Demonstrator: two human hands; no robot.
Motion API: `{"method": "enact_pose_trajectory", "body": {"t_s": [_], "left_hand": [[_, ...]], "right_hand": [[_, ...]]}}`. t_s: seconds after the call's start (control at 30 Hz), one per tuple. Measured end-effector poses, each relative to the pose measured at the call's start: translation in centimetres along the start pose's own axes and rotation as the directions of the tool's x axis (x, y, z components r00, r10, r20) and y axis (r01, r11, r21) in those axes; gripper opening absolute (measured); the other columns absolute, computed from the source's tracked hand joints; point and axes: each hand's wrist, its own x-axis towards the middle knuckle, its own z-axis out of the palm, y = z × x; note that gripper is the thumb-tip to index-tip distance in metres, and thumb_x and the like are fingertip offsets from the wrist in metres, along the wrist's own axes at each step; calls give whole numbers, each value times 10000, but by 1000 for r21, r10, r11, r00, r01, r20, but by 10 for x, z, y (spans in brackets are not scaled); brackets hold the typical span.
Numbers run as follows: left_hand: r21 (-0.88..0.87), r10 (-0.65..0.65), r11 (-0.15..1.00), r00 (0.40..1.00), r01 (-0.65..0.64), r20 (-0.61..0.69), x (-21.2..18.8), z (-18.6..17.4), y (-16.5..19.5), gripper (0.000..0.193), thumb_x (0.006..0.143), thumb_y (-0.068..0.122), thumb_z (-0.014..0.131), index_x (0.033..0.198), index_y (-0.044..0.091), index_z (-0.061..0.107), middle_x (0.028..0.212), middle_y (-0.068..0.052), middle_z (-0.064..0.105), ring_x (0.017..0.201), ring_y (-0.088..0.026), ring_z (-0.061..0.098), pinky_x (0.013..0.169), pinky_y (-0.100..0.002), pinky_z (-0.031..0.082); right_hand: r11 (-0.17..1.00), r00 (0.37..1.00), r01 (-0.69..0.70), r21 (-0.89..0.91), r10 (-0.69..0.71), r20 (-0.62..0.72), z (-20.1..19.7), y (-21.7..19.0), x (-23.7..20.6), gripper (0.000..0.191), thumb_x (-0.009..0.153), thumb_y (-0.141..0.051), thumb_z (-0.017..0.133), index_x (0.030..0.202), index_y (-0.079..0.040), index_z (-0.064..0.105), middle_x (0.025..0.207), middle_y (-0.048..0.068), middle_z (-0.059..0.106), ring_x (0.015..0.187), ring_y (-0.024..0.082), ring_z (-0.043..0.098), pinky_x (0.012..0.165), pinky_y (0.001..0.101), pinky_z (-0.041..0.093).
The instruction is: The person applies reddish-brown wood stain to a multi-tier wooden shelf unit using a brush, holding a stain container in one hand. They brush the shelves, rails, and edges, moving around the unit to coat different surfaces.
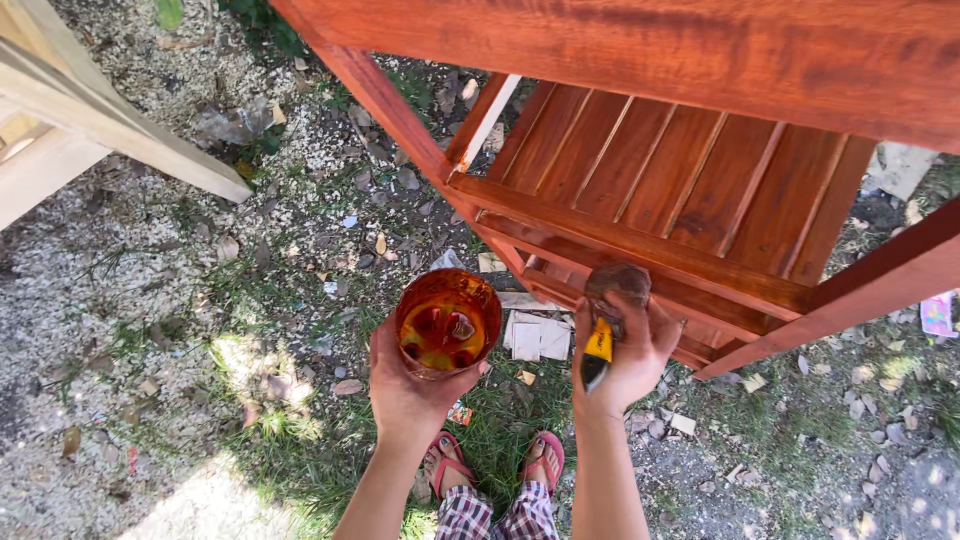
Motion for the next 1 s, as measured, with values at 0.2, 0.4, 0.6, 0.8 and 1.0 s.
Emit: {"method": "enact_pose_trajectory", "body": {"t_s": [0.2,0.4,0.6,0.8,1.0], "left_hand": [[-29,-4,1000,1000,3,-27,8,-16,-18,925,528,282,986,1307,59,539,1252,-122,618,1150,-268,671,978,-393,568],[64,-33,997,997,37,-70,17,-29,-28,955,505,280,987,1320,62,541,1244,-128,616,1135,-278,663,964,-401,558],[33,-64,997,996,66,-61,34,-35,-34,958,505,278,980,1329,74,535,1240,-123,615,1126,-273,664,956,-394,563],[16,-107,994,992,108,-67,41,-33,-41,962,495,269,980,1332,93,541,1264,-114,594,1146,-266,662,957,-383,571],[30,-48,998,997,50,-66,44,-32,-36,988,508,242,995,1357,74,517,1261,-116,586,1166,-285,635,980,-395,552]], "right_hand": [[1000,987,-3,31,-2,160,114,-28,-29,393,653,-103,875,984,-281,763,1202,52,617,1057,262,692,806,336,631],[996,852,67,-52,-31,522,140,-42,-5,306,743,-256,899,1013,-328,776,1187,15,642,898,305,710,687,464,591],[972,928,218,89,-234,290,86,-23,-5,402,693,-260,943,1040,-280,739,1171,1,666,999,263,727,816,413,614],[982,834,188,8,-164,526,159,-62,5,350,691,-344,936,997,-283,778,1158,9,706,927,268,723,738,428,608],[961,869,234,145,-274,412,117,-51,11,372,724,-304,911,1059,-237,765,1177,30,719,986,260,733,808,406,615]]}}
